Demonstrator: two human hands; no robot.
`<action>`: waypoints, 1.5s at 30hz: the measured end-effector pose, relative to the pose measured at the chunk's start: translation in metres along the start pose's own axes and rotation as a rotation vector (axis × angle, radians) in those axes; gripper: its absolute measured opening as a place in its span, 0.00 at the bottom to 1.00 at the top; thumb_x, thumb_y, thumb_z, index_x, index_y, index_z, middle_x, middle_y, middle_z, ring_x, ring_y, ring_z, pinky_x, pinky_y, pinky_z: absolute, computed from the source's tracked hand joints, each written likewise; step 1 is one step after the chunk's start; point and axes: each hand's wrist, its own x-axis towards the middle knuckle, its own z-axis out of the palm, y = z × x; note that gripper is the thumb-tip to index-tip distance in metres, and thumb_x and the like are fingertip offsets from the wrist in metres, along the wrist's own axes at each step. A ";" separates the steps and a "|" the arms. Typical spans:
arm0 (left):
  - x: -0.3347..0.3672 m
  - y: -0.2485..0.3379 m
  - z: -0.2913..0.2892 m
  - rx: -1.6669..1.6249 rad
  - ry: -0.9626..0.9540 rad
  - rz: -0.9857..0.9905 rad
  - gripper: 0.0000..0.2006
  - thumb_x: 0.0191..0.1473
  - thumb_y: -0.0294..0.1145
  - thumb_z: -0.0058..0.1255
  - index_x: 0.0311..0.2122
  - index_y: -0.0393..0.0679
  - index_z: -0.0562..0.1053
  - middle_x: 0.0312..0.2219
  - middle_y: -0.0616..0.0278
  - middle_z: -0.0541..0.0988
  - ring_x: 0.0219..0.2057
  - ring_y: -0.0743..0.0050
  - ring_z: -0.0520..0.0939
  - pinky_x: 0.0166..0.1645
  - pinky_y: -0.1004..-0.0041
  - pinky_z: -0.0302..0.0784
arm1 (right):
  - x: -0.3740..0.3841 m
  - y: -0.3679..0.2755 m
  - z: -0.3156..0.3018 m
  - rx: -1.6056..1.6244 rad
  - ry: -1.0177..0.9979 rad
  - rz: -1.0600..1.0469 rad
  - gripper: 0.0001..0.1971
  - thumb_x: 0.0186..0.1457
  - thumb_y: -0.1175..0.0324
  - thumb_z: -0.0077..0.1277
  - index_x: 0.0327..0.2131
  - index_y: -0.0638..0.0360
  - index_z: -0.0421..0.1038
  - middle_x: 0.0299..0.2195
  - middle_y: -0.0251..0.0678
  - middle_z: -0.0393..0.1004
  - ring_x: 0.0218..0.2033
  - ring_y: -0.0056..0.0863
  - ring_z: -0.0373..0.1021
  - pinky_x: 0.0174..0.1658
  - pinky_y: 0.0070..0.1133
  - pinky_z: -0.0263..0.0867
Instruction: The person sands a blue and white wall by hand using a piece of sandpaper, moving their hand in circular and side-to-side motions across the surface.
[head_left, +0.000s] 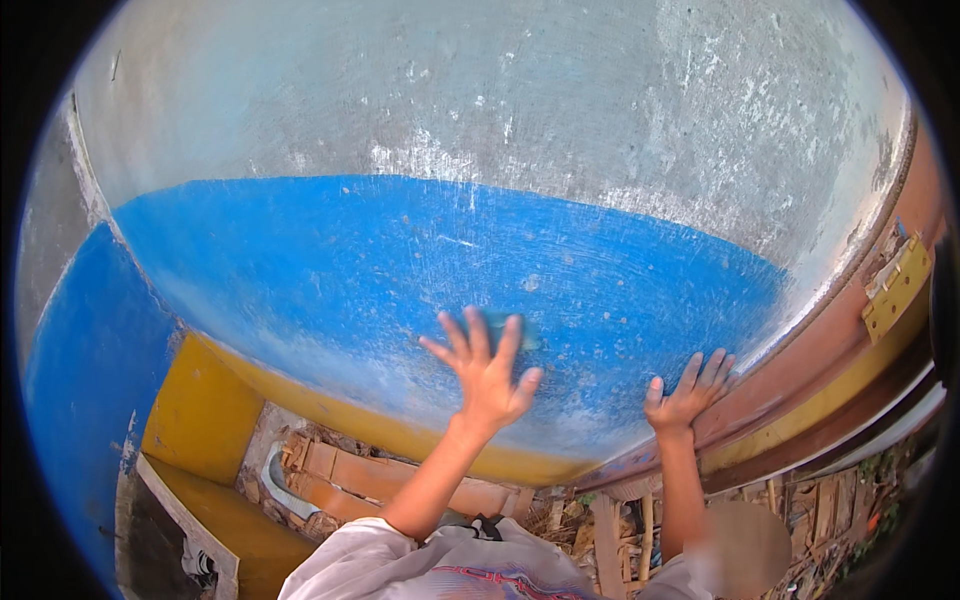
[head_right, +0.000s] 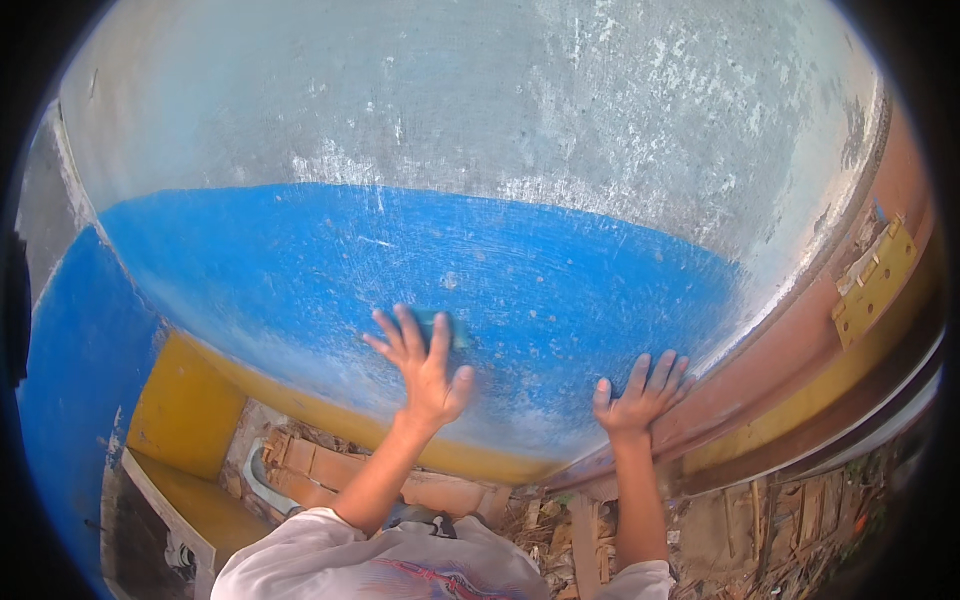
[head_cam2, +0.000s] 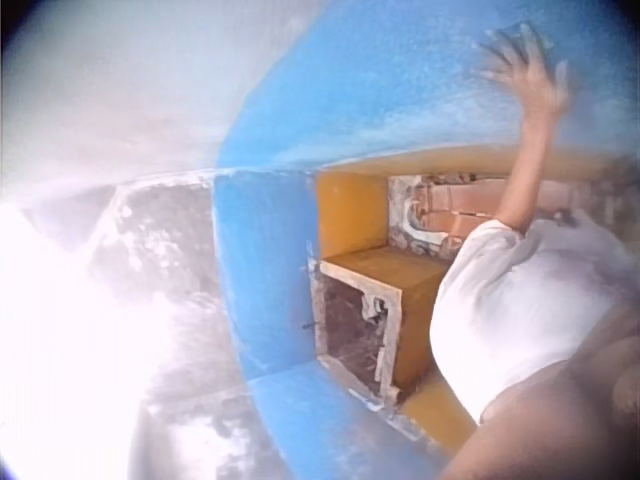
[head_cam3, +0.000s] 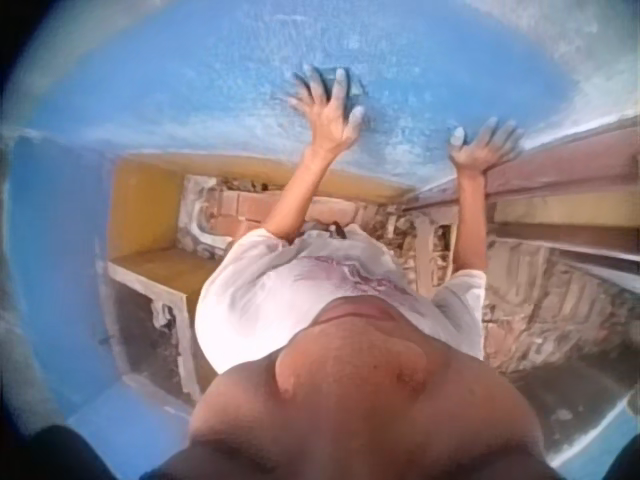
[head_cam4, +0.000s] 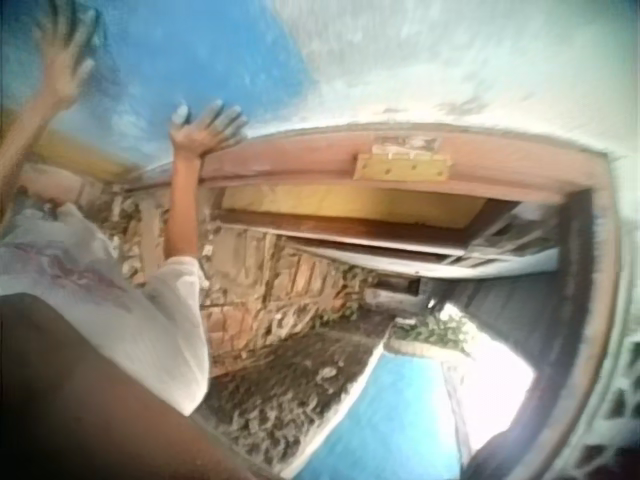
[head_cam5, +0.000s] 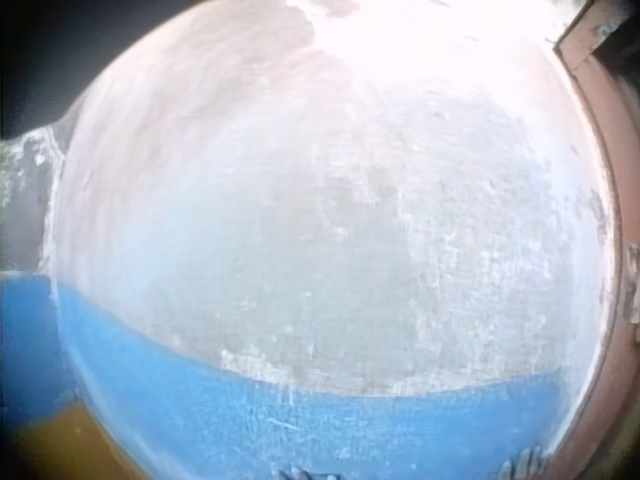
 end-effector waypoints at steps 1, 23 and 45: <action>-0.010 -0.007 0.009 -0.005 0.012 -0.002 0.34 0.62 0.60 0.18 0.69 0.53 0.45 0.68 0.50 0.33 0.67 0.39 0.27 0.58 0.31 0.14 | -0.001 0.004 0.000 -0.005 0.009 -0.009 0.34 0.60 0.46 0.33 0.65 0.56 0.50 0.66 0.50 0.47 0.65 0.56 0.45 0.64 0.53 0.34; 0.110 -0.033 -0.046 -0.012 0.128 -0.207 0.38 0.59 0.59 0.32 0.68 0.50 0.45 0.68 0.48 0.33 0.67 0.36 0.29 0.56 0.27 0.15 | -0.007 0.005 -0.001 -0.009 -0.004 0.013 0.34 0.59 0.47 0.35 0.64 0.57 0.51 0.65 0.50 0.47 0.66 0.57 0.44 0.64 0.53 0.34; 0.047 -0.033 -0.010 -0.054 0.214 -0.048 0.21 0.62 0.35 0.36 0.59 0.47 0.67 0.65 0.48 0.52 0.68 0.42 0.39 0.62 0.38 0.13 | -0.004 0.006 -0.001 0.001 0.011 0.008 0.34 0.58 0.46 0.36 0.63 0.56 0.53 0.65 0.50 0.50 0.66 0.54 0.44 0.65 0.52 0.33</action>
